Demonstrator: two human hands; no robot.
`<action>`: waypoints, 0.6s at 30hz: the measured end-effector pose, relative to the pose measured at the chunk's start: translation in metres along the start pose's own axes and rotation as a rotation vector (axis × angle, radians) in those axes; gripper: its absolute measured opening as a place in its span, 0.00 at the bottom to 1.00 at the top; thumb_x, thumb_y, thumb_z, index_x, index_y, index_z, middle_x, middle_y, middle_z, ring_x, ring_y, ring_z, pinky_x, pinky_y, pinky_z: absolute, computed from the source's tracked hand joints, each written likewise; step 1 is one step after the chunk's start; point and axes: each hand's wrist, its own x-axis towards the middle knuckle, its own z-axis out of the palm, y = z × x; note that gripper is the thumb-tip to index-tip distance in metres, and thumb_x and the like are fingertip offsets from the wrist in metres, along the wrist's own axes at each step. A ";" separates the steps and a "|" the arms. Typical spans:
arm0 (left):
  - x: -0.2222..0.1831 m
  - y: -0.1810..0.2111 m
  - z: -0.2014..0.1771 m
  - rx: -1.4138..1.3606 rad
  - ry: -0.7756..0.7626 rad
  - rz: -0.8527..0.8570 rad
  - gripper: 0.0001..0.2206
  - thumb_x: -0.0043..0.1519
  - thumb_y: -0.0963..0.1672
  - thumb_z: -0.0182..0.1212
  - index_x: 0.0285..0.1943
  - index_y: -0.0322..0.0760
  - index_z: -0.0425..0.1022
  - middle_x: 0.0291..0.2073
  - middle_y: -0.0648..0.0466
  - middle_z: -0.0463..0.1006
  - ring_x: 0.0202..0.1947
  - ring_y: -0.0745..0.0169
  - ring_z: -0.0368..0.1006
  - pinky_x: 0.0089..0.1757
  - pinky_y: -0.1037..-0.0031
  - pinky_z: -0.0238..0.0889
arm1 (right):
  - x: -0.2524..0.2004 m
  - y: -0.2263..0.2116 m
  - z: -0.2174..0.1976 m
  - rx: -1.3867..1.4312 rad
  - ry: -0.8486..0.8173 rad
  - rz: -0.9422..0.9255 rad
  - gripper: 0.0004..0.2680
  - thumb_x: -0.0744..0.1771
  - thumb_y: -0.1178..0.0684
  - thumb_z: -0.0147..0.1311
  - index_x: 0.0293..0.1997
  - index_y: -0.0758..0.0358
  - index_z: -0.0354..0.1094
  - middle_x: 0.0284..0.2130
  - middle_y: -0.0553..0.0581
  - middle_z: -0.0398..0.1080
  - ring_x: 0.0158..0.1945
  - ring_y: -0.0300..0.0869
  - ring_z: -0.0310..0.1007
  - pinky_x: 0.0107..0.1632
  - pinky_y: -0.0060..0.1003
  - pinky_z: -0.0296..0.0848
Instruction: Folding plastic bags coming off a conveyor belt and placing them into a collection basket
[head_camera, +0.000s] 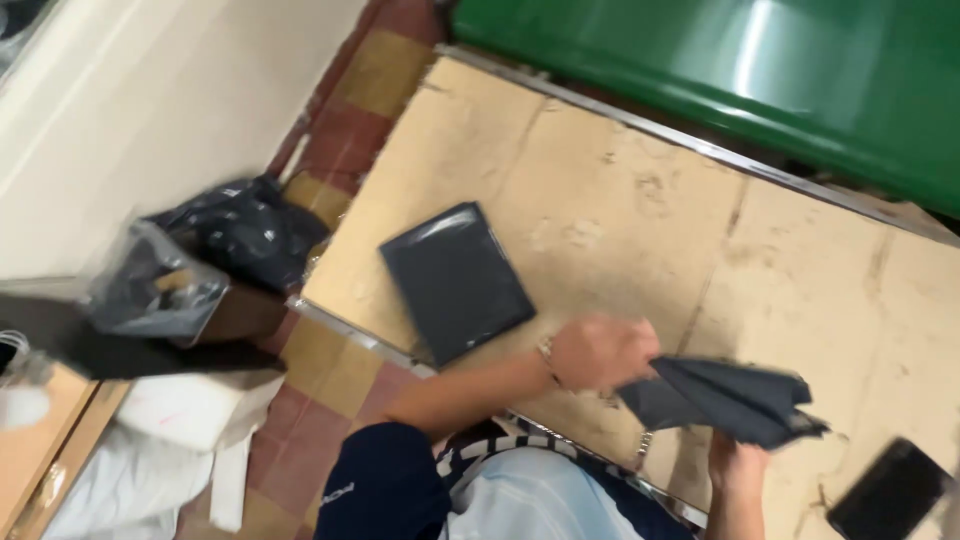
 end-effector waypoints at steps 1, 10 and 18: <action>-0.020 -0.022 -0.016 0.061 -0.018 0.012 0.16 0.70 0.54 0.51 0.54 0.45 0.75 0.51 0.56 0.78 0.48 0.60 0.80 0.40 0.63 0.72 | 0.019 0.117 0.000 -0.175 -0.217 -0.316 0.08 0.67 0.73 0.50 0.49 0.74 0.69 0.52 0.67 0.70 0.59 0.48 0.69 0.79 0.43 0.56; -0.149 -0.226 -0.171 0.263 -0.586 -0.897 0.20 0.68 0.61 0.34 0.49 0.53 0.61 0.38 0.51 0.83 0.44 0.47 0.82 0.47 0.54 0.72 | 0.023 -0.296 0.359 0.493 -0.256 0.500 0.11 0.65 0.65 0.61 0.53 0.66 0.75 0.42 0.62 0.77 0.44 0.44 0.79 0.47 0.46 0.80; -0.232 -0.289 -0.085 0.380 -0.475 -0.809 0.20 0.66 0.62 0.38 0.46 0.52 0.61 0.33 0.50 0.80 0.37 0.47 0.81 0.43 0.57 0.73 | 0.015 -0.263 0.405 0.337 -0.139 0.625 0.06 0.65 0.58 0.64 0.43 0.62 0.73 0.29 0.54 0.74 0.27 0.42 0.79 0.27 0.38 0.81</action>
